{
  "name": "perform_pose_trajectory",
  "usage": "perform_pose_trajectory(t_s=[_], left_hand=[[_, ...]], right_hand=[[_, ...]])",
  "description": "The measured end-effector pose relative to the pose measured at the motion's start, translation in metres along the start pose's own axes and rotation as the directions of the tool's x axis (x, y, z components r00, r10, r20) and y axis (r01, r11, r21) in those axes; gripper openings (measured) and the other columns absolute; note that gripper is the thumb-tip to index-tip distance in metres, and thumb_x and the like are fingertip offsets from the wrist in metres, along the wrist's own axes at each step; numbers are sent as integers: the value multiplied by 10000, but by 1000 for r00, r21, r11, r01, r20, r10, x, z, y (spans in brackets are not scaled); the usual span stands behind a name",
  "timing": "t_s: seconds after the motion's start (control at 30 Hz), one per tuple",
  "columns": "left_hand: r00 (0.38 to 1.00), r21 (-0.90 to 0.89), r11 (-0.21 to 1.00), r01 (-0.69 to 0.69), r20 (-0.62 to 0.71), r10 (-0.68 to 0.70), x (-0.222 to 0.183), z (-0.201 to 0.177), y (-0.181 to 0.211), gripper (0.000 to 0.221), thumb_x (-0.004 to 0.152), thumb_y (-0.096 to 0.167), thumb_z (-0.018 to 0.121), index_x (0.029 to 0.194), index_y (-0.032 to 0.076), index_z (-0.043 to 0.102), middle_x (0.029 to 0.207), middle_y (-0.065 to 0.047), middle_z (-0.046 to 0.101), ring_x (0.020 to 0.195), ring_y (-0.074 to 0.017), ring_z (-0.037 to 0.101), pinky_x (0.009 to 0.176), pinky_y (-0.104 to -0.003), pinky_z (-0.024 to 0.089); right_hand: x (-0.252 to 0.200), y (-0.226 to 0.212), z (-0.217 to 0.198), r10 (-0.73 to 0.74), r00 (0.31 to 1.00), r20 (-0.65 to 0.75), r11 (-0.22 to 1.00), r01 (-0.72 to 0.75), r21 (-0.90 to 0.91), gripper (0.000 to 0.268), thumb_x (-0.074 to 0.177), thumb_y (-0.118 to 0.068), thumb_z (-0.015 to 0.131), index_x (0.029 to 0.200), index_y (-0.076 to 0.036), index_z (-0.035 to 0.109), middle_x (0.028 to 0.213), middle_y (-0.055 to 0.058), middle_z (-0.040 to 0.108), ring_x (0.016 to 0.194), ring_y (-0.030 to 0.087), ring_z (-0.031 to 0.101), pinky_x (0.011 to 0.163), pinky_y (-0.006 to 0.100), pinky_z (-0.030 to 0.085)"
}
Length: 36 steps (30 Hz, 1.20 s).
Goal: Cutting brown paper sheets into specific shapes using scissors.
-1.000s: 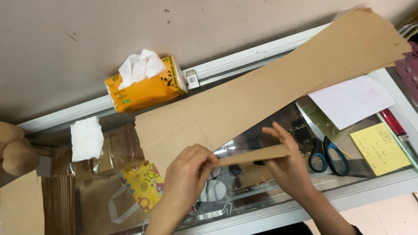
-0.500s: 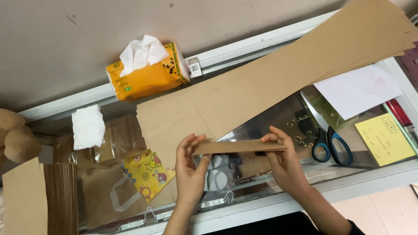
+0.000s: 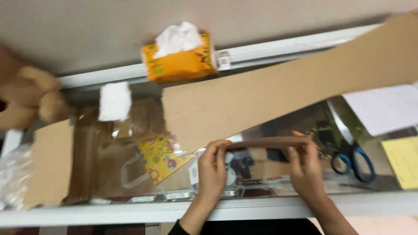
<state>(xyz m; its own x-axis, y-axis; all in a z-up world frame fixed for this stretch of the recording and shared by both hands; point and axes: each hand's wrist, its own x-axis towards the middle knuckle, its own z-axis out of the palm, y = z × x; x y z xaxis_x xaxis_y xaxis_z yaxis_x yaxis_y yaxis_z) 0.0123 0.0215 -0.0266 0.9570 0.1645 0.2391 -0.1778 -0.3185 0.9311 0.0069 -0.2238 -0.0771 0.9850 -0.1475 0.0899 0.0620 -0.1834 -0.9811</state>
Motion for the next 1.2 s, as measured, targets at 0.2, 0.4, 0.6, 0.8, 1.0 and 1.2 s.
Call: perform_pose_trajectory(t_s=[0.2,0.4,0.6,0.8,1.0,1.2], left_hand=[[985,42,999,1,-174,7,1,-101,-6,443,800,-108,459,1068,91,750,1084,-69,742,1078,-222,706,998,-326,529],[581,-187,940,284,-747,-324,-29,-292,-34,43,1012,149,712,987,155,677,930,22,681,831,-87,609,772,-251,519],[306,-394,867,305,-822,-481,-26,-347,10,133,979,91,726,869,154,687,942,90,692,904,-17,671,797,-200,593],[280,-397,823,407,-803,-526,-19,-347,17,38,962,123,743,932,108,725,1009,58,717,947,-56,707,854,-206,670],[290,-203,837,509,-875,-388,-32,-349,6,485,925,227,799,1336,2,672,1095,-67,740,929,-109,726,886,-243,641],[735,657,668,348,-634,240,-20,-341,0,558,1013,194,735,1458,-85,548,1458,-241,516,1397,-383,470,1167,-524,363]], right_hand=[[2,20,-4,-149,988,-36,985,145,-98,539,1052,154,588,1550,70,401,1334,235,612,1254,295,604,1151,378,461],[5,41,1,-219,973,-72,967,206,-150,401,1264,143,560,1630,157,397,1312,313,600,1196,354,582,1080,437,473],[7,16,5,-228,973,-41,930,205,-306,400,1236,145,608,1591,192,430,1256,332,637,1097,368,584,1040,465,476],[10,38,1,-276,961,-30,931,259,-259,414,1231,186,600,1602,206,417,1269,359,622,1147,386,584,1085,465,473],[8,17,5,-189,980,-54,965,176,-196,409,1210,167,568,1575,154,385,1259,313,610,1147,333,570,1109,431,457],[7,3,6,-139,989,-41,962,125,-241,415,1178,111,570,1552,159,397,1265,305,598,1156,338,563,1088,445,445]])
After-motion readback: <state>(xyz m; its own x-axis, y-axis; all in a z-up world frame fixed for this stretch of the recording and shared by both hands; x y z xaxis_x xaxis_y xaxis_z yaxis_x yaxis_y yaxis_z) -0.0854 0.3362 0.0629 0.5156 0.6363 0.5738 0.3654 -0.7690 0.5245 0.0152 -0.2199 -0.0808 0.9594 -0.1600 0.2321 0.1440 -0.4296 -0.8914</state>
